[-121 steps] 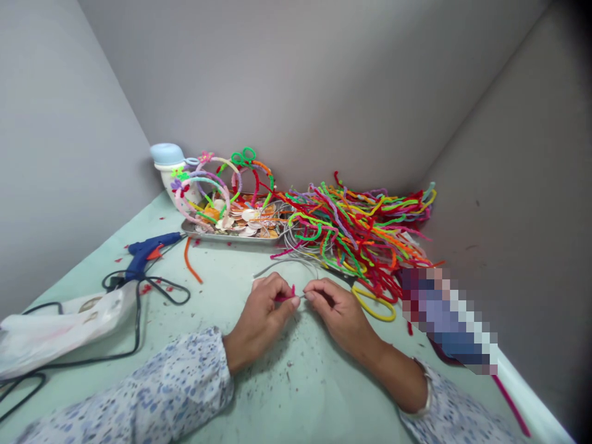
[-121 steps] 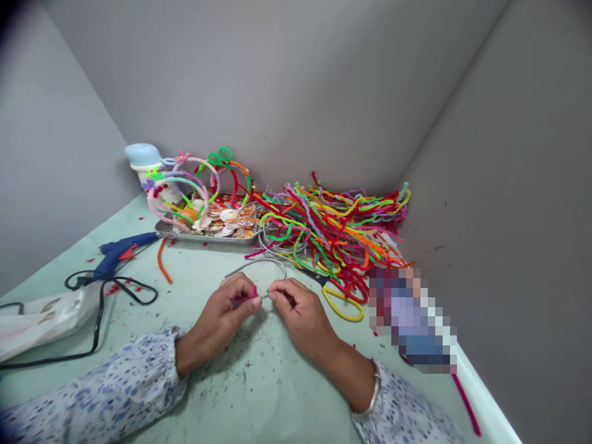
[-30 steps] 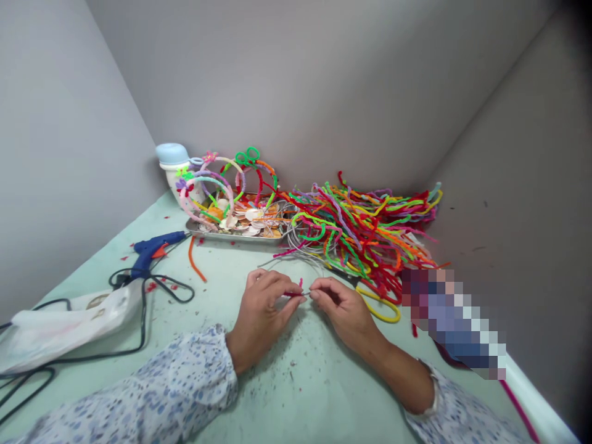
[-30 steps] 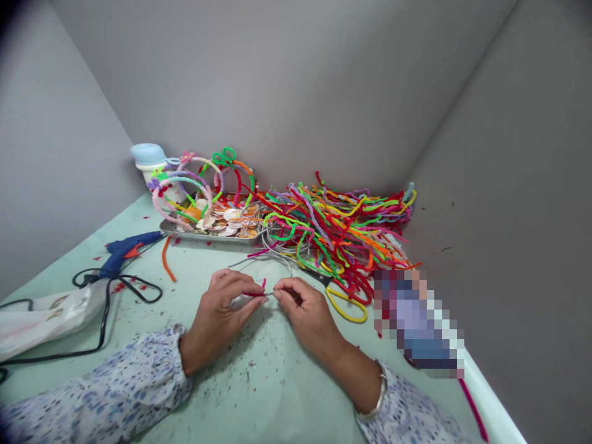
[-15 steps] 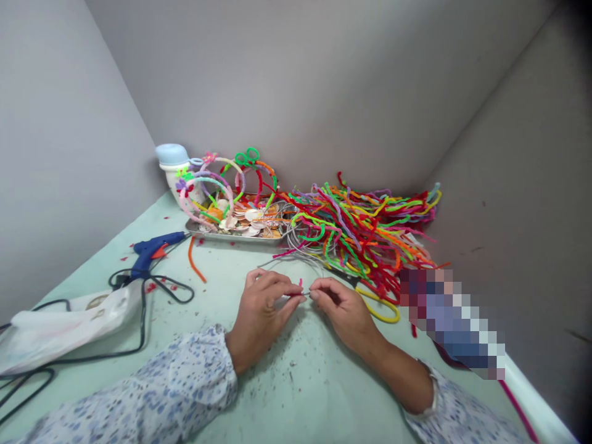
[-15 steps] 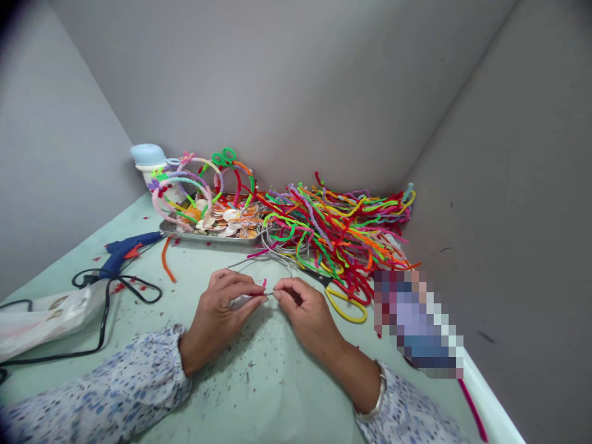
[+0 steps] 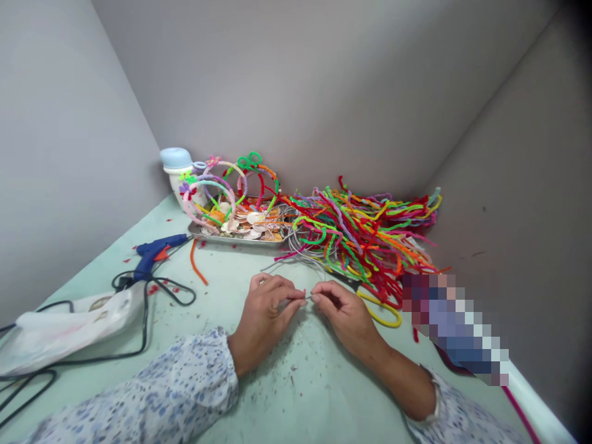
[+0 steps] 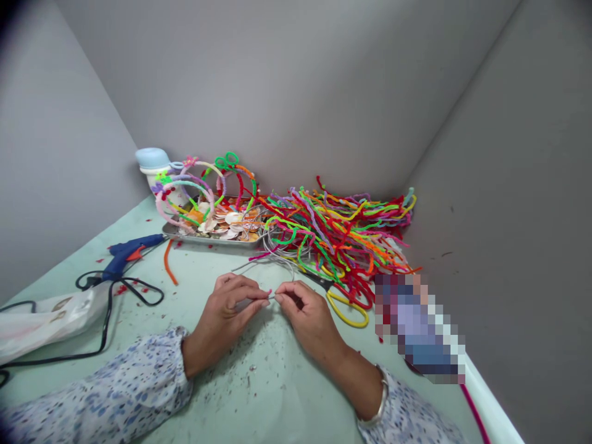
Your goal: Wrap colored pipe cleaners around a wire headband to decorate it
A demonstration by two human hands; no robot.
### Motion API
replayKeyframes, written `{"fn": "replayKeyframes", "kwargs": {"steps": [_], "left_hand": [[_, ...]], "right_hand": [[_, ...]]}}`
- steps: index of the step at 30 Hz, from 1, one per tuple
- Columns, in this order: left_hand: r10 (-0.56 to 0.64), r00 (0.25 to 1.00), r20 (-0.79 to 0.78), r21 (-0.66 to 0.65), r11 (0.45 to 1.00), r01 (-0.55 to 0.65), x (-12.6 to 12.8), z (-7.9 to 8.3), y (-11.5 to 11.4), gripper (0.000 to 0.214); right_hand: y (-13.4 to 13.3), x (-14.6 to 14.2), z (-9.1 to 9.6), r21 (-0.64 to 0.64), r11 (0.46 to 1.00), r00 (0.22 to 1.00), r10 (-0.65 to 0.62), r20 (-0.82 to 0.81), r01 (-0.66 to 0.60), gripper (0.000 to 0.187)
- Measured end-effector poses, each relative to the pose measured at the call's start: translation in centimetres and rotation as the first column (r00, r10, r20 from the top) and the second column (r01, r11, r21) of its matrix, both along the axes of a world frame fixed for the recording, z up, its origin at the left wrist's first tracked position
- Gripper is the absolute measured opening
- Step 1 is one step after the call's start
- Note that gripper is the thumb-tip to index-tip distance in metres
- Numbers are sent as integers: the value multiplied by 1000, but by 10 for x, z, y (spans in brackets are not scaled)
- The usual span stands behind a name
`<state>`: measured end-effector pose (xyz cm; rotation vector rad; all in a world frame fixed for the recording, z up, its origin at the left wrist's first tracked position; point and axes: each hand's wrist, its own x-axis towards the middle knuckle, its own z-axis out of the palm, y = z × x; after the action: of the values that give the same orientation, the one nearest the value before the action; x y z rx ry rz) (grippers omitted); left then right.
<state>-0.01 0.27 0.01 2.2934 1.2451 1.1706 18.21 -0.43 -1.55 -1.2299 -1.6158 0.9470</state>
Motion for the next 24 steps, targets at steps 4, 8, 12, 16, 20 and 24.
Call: {"fn": "replayKeyframes", "kwargs": {"steps": [4, 8, 12, 16, 20, 24], "left_hand": [[-12, 1000, 4, -65, 998, 12, 0, 0, 0, 7], [-18, 1000, 13, -126, 992, 20, 1, 0, -2, 7], [-14, 1000, 27, -172, 985, 19, 3, 0, -2, 8], [-19, 1000, 23, -181, 983, 23, 3, 0, -2, 4], [-29, 1000, 2, -125, 992, 29, 2, -1, -2, 3], [3, 1000, -6, -64, 998, -4, 1, -1, -2, 10]], "right_hand": [[0, 0, 1, 31, 1000, 999, 2, 33, -3, 13], [0, 0, 1, 53, 999, 998, 5, 58, -8, 11], [0, 0, 0, 63, 998, 997, 4, 81, -9, 11], [0, 0, 1, 67, 998, 997, -4, 78, -1, 10], [0, -1, 2, 54, 999, 999, -9, 45, 7, 11], [0, -1, 1, 44, 999, 999, -17, 31, 16, 12]]}}
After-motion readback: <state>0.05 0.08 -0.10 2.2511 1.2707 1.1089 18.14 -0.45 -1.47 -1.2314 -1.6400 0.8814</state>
